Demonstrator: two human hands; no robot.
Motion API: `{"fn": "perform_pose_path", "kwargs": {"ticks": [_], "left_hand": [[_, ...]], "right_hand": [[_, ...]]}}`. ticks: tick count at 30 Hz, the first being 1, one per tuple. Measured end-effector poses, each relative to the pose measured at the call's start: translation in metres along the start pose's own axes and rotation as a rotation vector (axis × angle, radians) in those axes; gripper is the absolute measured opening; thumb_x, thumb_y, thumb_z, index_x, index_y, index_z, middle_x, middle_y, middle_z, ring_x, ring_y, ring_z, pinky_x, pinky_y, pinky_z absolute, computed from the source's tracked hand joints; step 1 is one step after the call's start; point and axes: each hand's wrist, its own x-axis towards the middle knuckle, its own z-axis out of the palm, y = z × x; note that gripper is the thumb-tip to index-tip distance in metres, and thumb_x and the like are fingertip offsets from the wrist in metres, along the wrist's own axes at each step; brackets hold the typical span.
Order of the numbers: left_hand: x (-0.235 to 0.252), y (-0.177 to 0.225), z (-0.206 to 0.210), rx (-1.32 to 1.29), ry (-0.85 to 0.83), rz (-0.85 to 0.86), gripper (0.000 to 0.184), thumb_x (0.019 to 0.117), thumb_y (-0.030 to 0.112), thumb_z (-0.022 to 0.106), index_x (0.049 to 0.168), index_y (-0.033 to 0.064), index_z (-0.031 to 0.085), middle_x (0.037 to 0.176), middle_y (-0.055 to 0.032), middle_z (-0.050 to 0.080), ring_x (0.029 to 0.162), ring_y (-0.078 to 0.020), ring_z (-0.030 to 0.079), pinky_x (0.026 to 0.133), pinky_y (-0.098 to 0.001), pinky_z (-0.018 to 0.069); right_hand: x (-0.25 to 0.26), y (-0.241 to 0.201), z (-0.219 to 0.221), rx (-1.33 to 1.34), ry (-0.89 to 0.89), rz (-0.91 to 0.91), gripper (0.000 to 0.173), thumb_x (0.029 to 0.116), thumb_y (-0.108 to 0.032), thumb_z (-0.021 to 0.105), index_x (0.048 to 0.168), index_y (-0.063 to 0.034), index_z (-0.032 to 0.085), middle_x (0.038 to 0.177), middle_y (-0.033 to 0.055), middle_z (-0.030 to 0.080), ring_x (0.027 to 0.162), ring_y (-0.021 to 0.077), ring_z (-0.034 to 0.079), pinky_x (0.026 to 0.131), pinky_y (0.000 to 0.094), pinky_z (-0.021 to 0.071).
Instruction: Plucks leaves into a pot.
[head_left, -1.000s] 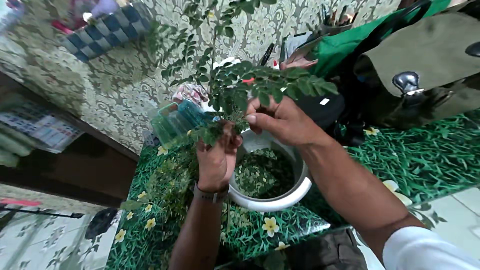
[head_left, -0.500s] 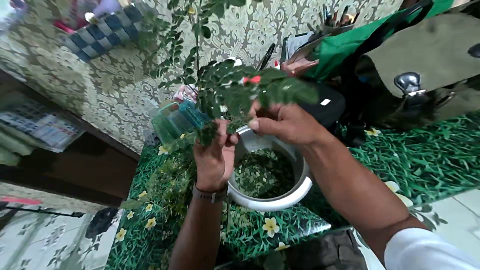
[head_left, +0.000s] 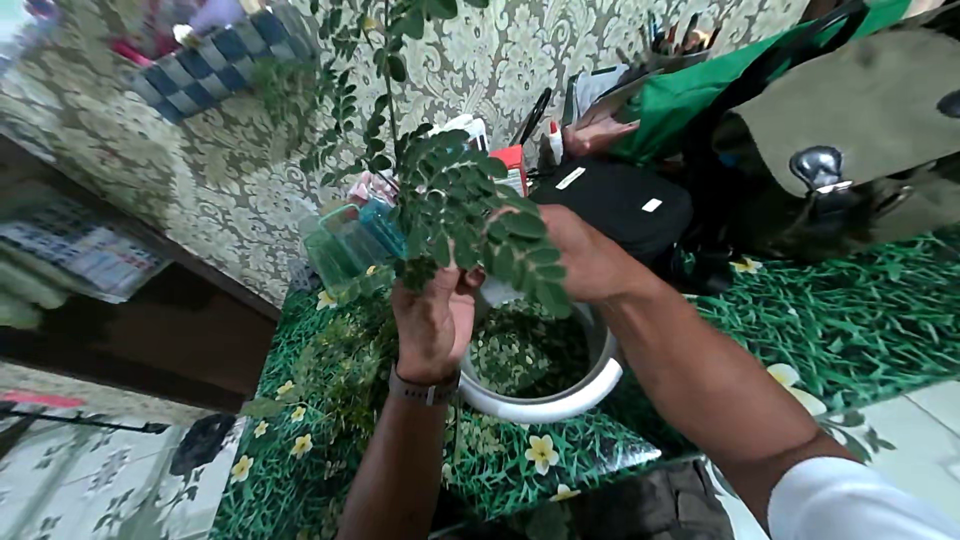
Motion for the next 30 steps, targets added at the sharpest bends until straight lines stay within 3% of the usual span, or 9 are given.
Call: {"fn": "perform_pose_path", "kwargs": {"ticks": [2, 6, 12, 14, 18, 20, 24, 28, 30], "left_hand": [[-0.003, -0.002, 0.001, -0.012, 0.01, -0.013, 0.015, 0.0928, 0.019, 0.076, 0.107, 0.0157, 0.073, 0.1, -0.0037, 0.074, 0.089, -0.0143, 0.072, 0.082, -0.0343, 0.0621], [-0.008, -0.002, 0.006, 0.002, 0.077, -0.05, 0.012, 0.095, 0.011, 0.071, 0.104, 0.0183, 0.075, 0.094, -0.0008, 0.075, 0.077, -0.0095, 0.072, 0.074, -0.0277, 0.063], [-0.002, -0.005, -0.002, -0.035, 0.012, -0.053, 0.015, 0.0921, 0.024, 0.077, 0.104, 0.0159, 0.072, 0.094, -0.0001, 0.07, 0.08, -0.0104, 0.068, 0.077, -0.0295, 0.0605], [0.0, -0.001, -0.001, -0.04, -0.013, -0.026, 0.015, 0.0939, 0.023, 0.075, 0.107, 0.0157, 0.073, 0.095, 0.0005, 0.07, 0.08, -0.0097, 0.067, 0.078, -0.0285, 0.0599], [-0.003, -0.001, 0.004, 0.015, 0.022, -0.002, 0.018, 0.0913, 0.024, 0.078, 0.106, 0.0151, 0.073, 0.096, -0.001, 0.072, 0.085, -0.0117, 0.07, 0.079, -0.0316, 0.0616], [-0.008, -0.002, 0.005, 0.02, 0.032, -0.011, 0.013, 0.093, 0.018, 0.074, 0.106, 0.0187, 0.074, 0.101, -0.0011, 0.075, 0.092, -0.0128, 0.073, 0.084, -0.0337, 0.0621], [-0.009, -0.003, 0.01, 0.06, 0.085, -0.019, 0.011, 0.0976, 0.011, 0.067, 0.101, 0.0183, 0.074, 0.089, 0.0007, 0.074, 0.077, -0.0069, 0.07, 0.07, -0.0244, 0.0609], [-0.003, -0.002, 0.004, 0.007, 0.028, 0.01, 0.01, 0.0933, 0.016, 0.074, 0.103, 0.016, 0.074, 0.093, 0.0005, 0.071, 0.083, -0.0104, 0.069, 0.079, -0.0301, 0.0607], [-0.002, -0.002, 0.003, 0.002, 0.007, -0.002, 0.014, 0.0936, 0.021, 0.075, 0.105, 0.0142, 0.073, 0.092, -0.0001, 0.07, 0.085, -0.0117, 0.069, 0.082, -0.0325, 0.061]], "right_hand": [[0.001, 0.005, 0.006, 0.011, 0.011, 0.012, 0.011, 0.0966, -0.015, 0.063, 0.103, -0.0062, 0.064, 0.074, -0.0028, 0.06, 0.061, 0.0014, 0.054, 0.056, 0.0188, 0.0479], [0.002, 0.008, 0.007, 0.064, 0.031, -0.024, 0.006, 0.0954, -0.006, 0.061, 0.1, -0.0053, 0.065, 0.076, -0.0033, 0.062, 0.061, 0.0005, 0.055, 0.055, 0.0171, 0.0488], [0.0, 0.001, 0.002, 0.023, 0.021, -0.048, 0.007, 0.0916, -0.008, 0.064, 0.085, -0.0091, 0.062, 0.067, -0.006, 0.056, 0.058, -0.0017, 0.052, 0.053, 0.0158, 0.0454], [0.002, 0.006, 0.0, 0.062, -0.001, -0.063, 0.006, 0.092, -0.009, 0.066, 0.088, -0.006, 0.063, 0.068, -0.0031, 0.056, 0.056, 0.0012, 0.05, 0.05, 0.0172, 0.0439], [0.004, 0.005, 0.005, 0.093, -0.005, -0.017, 0.015, 0.0886, -0.013, 0.073, 0.098, -0.0051, 0.065, 0.085, 0.0009, 0.065, 0.067, 0.0045, 0.06, 0.058, 0.0204, 0.0537], [0.003, 0.007, 0.009, 0.074, 0.021, 0.0, 0.015, 0.0893, -0.013, 0.073, 0.099, -0.0077, 0.063, 0.083, -0.0023, 0.066, 0.07, 0.0019, 0.062, 0.062, 0.0195, 0.0545], [0.002, 0.014, 0.01, -0.007, 0.043, -0.066, 0.004, 0.0919, -0.01, 0.066, 0.093, -0.0066, 0.063, 0.074, -0.0055, 0.059, 0.064, -0.0022, 0.056, 0.057, 0.0154, 0.0493], [0.001, 0.004, 0.007, -0.006, -0.023, 0.045, 0.004, 0.0928, -0.007, 0.064, 0.097, -0.0061, 0.062, 0.072, -0.0043, 0.056, 0.06, -0.0007, 0.051, 0.054, 0.0157, 0.0451], [0.001, 0.003, 0.006, 0.022, -0.037, 0.067, 0.011, 0.0922, -0.006, 0.066, 0.102, -0.0066, 0.061, 0.078, -0.0026, 0.06, 0.064, 0.0012, 0.055, 0.057, 0.017, 0.0487]]}}
